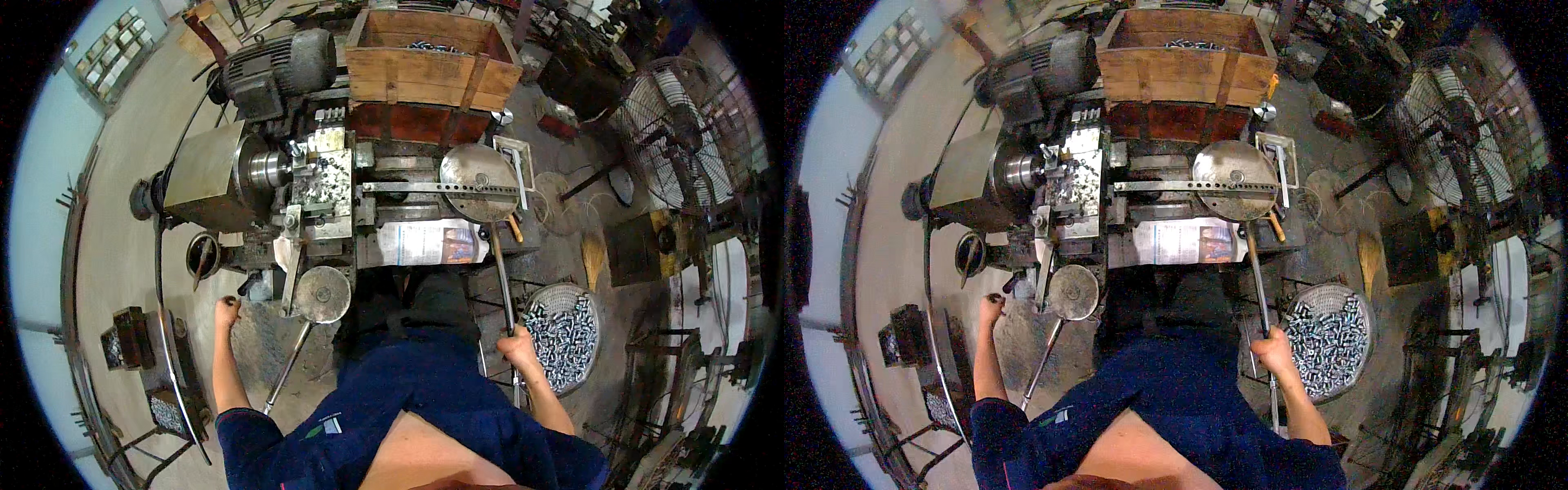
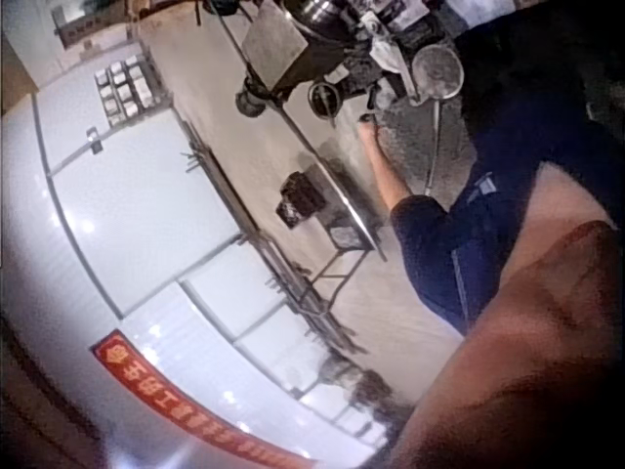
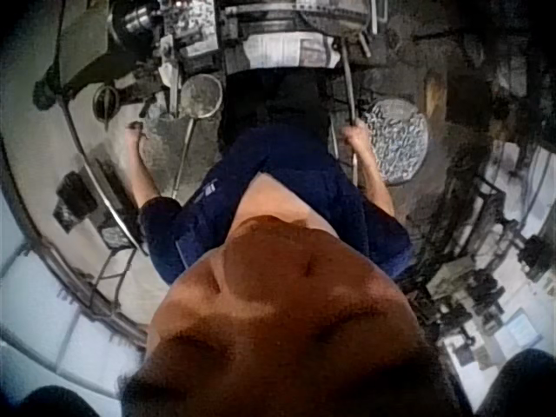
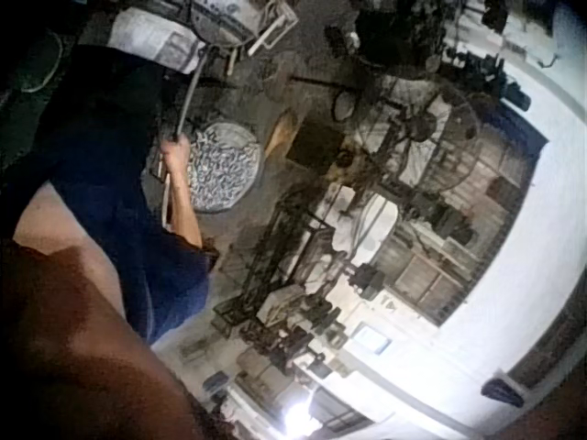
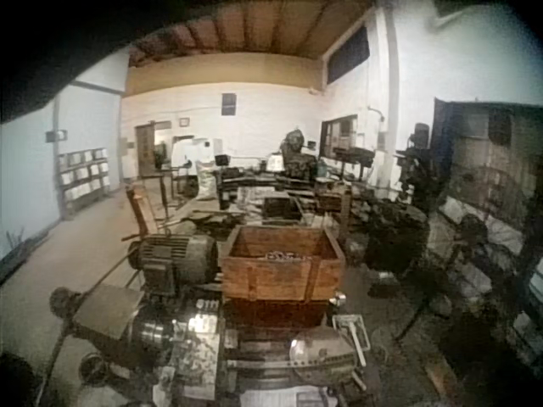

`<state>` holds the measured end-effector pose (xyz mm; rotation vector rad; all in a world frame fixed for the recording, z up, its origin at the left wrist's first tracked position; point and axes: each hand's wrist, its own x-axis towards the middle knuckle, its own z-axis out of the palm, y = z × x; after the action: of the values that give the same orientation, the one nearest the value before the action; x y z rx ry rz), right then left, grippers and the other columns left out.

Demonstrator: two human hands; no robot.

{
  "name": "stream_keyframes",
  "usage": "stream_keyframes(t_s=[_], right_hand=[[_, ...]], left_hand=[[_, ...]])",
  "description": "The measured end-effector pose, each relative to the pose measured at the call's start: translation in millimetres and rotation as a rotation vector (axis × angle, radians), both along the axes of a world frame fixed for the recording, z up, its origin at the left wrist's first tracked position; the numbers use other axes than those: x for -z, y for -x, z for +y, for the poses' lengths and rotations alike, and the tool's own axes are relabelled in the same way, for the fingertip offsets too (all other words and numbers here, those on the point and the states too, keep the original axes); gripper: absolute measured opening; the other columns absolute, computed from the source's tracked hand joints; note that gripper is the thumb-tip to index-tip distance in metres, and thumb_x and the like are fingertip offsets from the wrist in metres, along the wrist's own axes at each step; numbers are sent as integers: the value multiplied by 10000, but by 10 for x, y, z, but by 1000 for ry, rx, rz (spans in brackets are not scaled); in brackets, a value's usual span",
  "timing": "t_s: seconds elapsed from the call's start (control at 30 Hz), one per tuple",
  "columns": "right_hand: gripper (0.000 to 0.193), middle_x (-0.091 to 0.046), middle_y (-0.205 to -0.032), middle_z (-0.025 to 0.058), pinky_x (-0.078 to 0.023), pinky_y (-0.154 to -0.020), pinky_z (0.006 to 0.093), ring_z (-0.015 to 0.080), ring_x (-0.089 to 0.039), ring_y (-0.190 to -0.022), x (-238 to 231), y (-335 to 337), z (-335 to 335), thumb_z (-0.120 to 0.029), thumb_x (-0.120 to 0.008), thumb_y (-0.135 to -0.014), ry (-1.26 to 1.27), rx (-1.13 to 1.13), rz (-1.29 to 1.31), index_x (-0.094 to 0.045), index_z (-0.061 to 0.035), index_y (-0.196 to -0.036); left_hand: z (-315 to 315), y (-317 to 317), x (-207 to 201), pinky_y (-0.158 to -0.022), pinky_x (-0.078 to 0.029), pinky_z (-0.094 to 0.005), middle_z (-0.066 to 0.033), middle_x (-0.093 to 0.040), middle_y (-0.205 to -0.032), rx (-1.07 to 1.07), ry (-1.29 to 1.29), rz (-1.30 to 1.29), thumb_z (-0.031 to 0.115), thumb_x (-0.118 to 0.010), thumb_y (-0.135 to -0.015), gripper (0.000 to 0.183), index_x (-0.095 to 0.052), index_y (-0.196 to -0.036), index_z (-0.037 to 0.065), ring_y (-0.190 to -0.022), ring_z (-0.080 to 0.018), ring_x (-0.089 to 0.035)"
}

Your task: The person places a metal part into a machine chuck, operates levers to shape the object, and drops the finished item into a bin. The person repeats this process for several individual metal components.

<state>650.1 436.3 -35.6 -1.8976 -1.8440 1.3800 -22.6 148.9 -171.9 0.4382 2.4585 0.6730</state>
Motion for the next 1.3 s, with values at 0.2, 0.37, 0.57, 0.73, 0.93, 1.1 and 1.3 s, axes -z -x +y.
stream_keyframes(t_s=[0.2, 0.37, 0.57, 0.73, 0.93, 1.1, 1.3], right_hand=[[312, -623, -712, 201, -497, -633, 414, 360, -612, -683, -60, -166, 325, -322, -578, -640, -268, -244, -497, -634, -28, -730], [312, -654, -770, 155, -511, -639, 415, 325, -637, -714, -268, -442, 1115, -329, -577, -671, -182, -357, -836, -674, -55, -786], [335, -664, -953, 68, -458, -784, 457, 239, -629, -895, -194, -601, 2137, -337, -627, -660, -237, 0, -893, -673, -122, -913], [337, -606, -1109, 95, -174, -993, 590, 301, -522, -1092, -137, -614, 2644, -291, -517, -786, -282, 103, -995, -633, -159, -1073], [354, -520, -1218, 154, -107, -1021, 613, 349, -368, -1229, -24, -474, 2586, -240, -439, -823, -402, 188, -1033, -612, -115, -1105], [476, -482, -1255, 168, -123, -1032, 589, 336, -318, -1268, -9, -436, 2279, -240, -487, -797, -463, 227, -985, -479, -27, -1222], [510, -483, -1231, 185, -119, -1028, 598, 337, -349, -1236, -54, -121, 1964, -256, -535, -760, -622, 114, -966, -487, 13, -1190]], left_hand=[[407, -45, -72, -716, -493, -404, -169, -640, -944, 246, 178, 434, 291, -622, -772, 390, -590, -1070, 40, -881, -323, -614], [381, 355, 105, -646, -482, -423, -244, -629, -813, 534, 212, 286, 368, -595, -801, 465, -585, -976, -63, -741, -362, -620], [621, 87, 433, -667, -494, -406, -217, -635, -902, 347, 515, 529, 454, -597, -790, 552, -587, -1068, -24, -758, -339, -620], [1161, -256, 87, -666, -492, -405, -207, -633, -893, 460, 382, 485, 425, -605, -785, 532, -580, -1071, -23, -748, -331, -617], [1315, -487, 36, -664, -490, -404, -196, -629, -882, 495, 318, 455, 391, -615, -780, 510, -572, -1074, -23, -735, -322, -615], [1586, -593, 62, -663, -488, -404, -187, -627, -872, 552, 285, 454, 362, -623, -775, 493, -565, -1077, -23, -725, -314, -612], [1852, -701, 114, -661, -486, -403, -176, -624, -861, 625, 230, 454, 327, -633, -769, 475, -557, -1081, -22, -713, -304, -609]])
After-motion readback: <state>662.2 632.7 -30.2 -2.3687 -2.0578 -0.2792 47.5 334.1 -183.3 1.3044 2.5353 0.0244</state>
